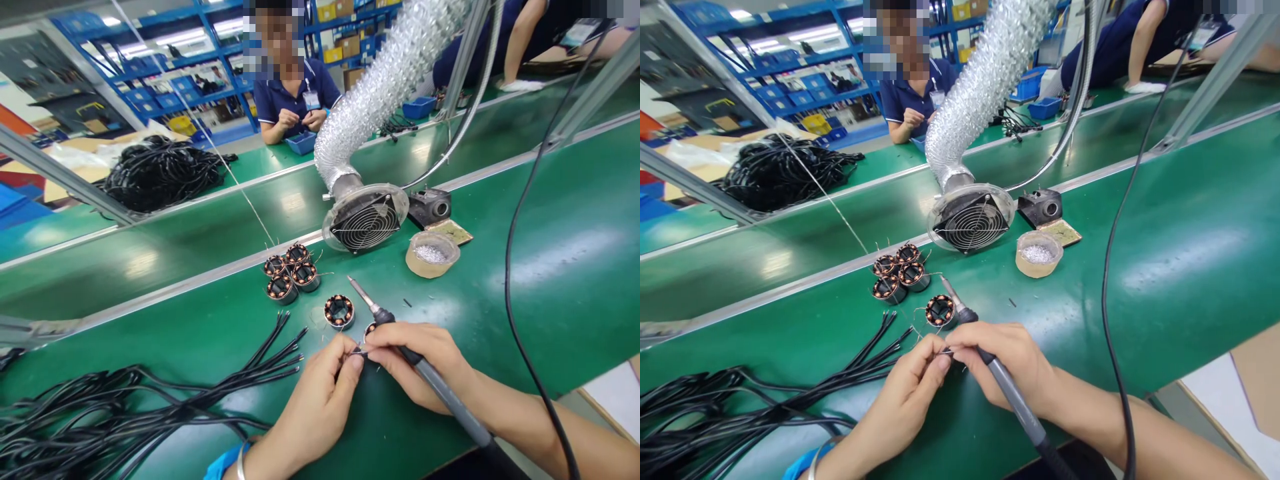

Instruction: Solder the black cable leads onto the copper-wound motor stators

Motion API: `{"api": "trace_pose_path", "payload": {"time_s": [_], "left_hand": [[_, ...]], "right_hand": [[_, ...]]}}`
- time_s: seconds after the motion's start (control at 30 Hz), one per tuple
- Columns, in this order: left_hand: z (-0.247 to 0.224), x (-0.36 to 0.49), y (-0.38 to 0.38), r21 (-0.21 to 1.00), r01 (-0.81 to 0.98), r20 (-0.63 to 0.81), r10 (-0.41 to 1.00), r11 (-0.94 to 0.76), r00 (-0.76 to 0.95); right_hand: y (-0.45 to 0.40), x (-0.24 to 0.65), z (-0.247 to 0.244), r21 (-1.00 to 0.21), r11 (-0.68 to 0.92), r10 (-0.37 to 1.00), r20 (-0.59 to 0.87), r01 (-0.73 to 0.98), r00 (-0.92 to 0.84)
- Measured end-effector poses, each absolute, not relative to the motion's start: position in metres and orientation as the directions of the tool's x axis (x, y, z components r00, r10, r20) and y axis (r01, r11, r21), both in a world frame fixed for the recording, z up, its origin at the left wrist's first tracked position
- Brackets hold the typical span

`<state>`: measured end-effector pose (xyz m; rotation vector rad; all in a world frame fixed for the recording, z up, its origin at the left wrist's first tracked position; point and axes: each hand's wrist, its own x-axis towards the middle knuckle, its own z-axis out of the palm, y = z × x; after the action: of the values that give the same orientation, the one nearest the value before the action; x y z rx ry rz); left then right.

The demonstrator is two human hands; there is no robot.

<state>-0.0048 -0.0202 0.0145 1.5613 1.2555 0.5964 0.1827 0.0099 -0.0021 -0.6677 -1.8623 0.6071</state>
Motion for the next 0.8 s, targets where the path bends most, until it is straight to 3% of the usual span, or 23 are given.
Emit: {"api": "trace_pose_path", "payload": {"time_s": [0.17,0.3,0.5,0.67,0.8], "left_hand": [[0.017,-0.001,-0.021,0.881,0.470,-0.217,0.924,0.046,0.316],[0.014,-0.001,-0.024,0.912,0.401,-0.225,0.926,0.090,0.305],[0.002,-0.002,-0.023,0.922,0.126,-0.385,0.845,0.365,0.371],[0.003,-0.002,-0.016,0.857,-0.176,-0.366,0.813,0.484,0.452],[0.006,0.001,-0.015,0.826,-0.200,-0.392,0.792,0.527,0.467]], "right_hand": [[0.011,0.183,-0.001,-0.715,0.678,0.726,0.613,0.171,-0.312],[0.010,0.182,0.001,-0.689,0.706,0.695,0.629,0.166,-0.348],[0.008,0.180,0.003,-0.575,0.793,0.606,0.713,0.202,-0.352],[0.008,0.179,0.002,-0.583,0.792,0.606,0.715,0.182,-0.349],[0.009,0.179,0.001,-0.575,0.805,0.582,0.722,0.143,-0.375]]}}
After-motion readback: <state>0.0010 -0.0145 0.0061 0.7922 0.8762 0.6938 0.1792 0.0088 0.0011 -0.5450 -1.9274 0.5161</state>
